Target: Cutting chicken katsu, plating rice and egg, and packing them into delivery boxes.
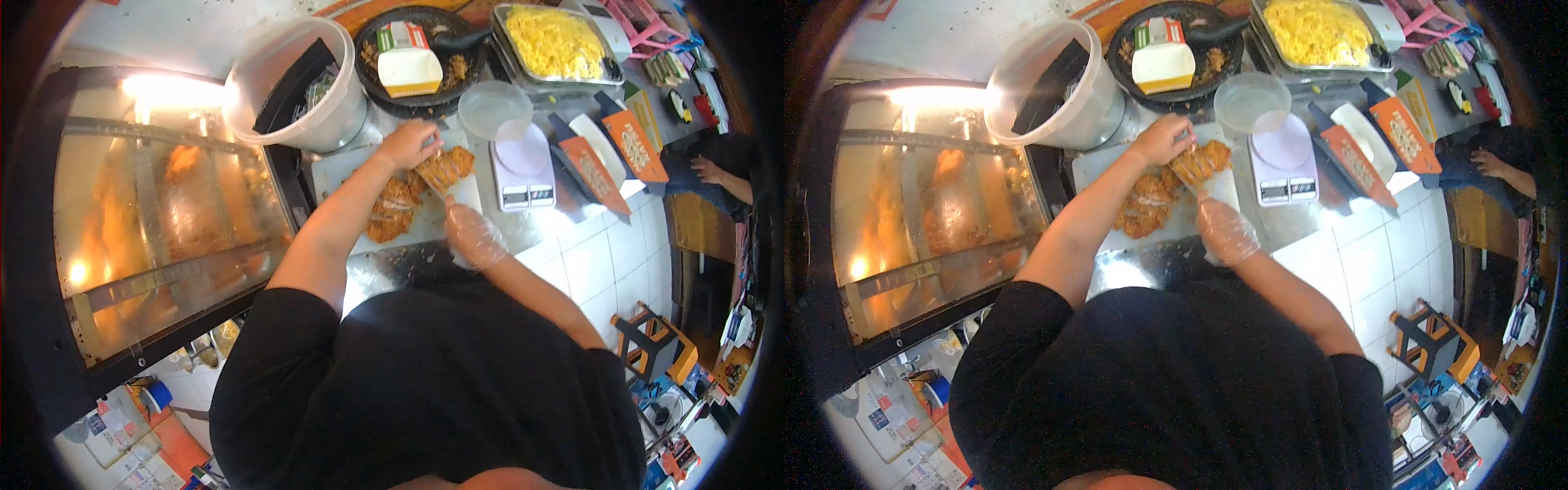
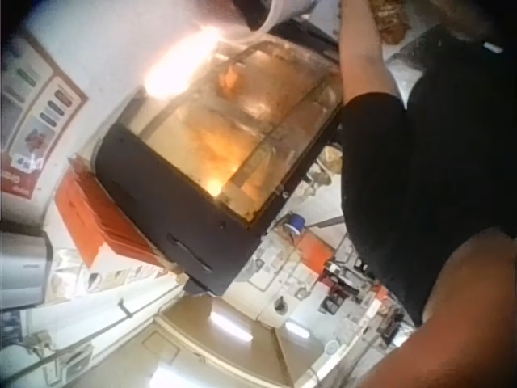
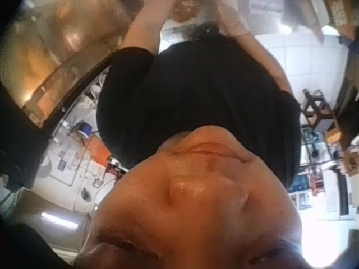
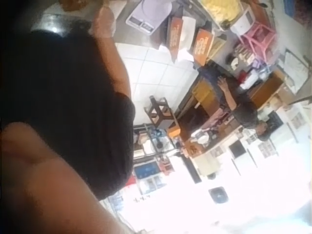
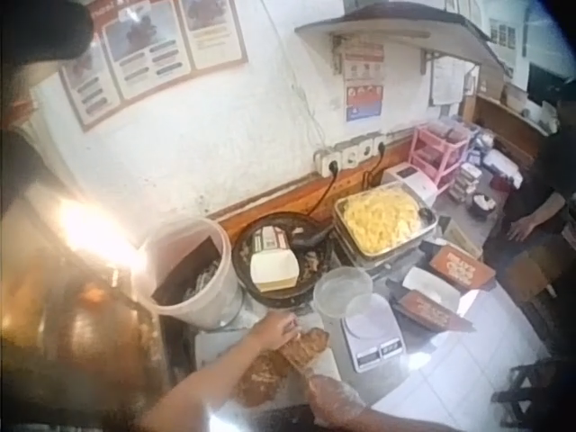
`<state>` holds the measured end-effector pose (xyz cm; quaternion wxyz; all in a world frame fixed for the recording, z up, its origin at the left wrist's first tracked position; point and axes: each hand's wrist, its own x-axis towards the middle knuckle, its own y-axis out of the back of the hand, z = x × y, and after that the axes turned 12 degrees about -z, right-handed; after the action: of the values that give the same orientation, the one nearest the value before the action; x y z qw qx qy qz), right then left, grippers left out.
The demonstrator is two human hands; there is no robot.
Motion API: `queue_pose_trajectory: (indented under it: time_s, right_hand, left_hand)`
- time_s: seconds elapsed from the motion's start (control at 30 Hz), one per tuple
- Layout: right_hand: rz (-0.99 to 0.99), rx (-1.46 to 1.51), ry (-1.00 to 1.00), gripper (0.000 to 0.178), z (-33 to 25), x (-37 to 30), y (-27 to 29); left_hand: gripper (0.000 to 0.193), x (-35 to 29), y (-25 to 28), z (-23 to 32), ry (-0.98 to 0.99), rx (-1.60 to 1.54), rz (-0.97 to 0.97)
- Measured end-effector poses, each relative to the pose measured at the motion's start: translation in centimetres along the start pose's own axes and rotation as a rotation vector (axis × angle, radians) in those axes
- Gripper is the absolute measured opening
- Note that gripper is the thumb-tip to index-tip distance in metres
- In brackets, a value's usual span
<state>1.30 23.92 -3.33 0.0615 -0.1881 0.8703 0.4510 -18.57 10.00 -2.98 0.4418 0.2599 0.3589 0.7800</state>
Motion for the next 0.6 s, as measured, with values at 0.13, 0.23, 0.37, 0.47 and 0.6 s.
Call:
queue_pose_trajectory:
  time_s: [0.13, 0.23, 0.37, 0.47, 0.6]
  right_hand:
    - [-0.079, 0.065, 0.049, 0.024, -1.1, 0.5, 1.4]
    - [-0.151, 0.117, -0.161, 0.025, -2.5, 0.5, 4.1]
    - [-0.161, 0.132, -0.003, 0.030, -6.3, 0.4, 4.9]
    - [-0.265, 0.254, -0.064, 0.035, -8.7, 1.9, 2.9]
    - [-0.287, 0.280, 0.231, 0.045, -9.3, 1.0, 3.1]
  left_hand:
    - [0.018, -1.0, 0.2, -1.0, -0.079, 0.102, 0.099]
    - [0.019, -2.0, 2.5, 3.0, -0.002, 0.078, 0.384]
    - [0.017, -7.9, 4.2, 8.9, 0.030, -0.330, 0.857]
    - [0.018, -13.3, 3.5, 12.6, 0.064, -0.526, 0.916]
    - [0.020, -22.4, 0.4, 15.4, 0.293, -0.450, 0.879]
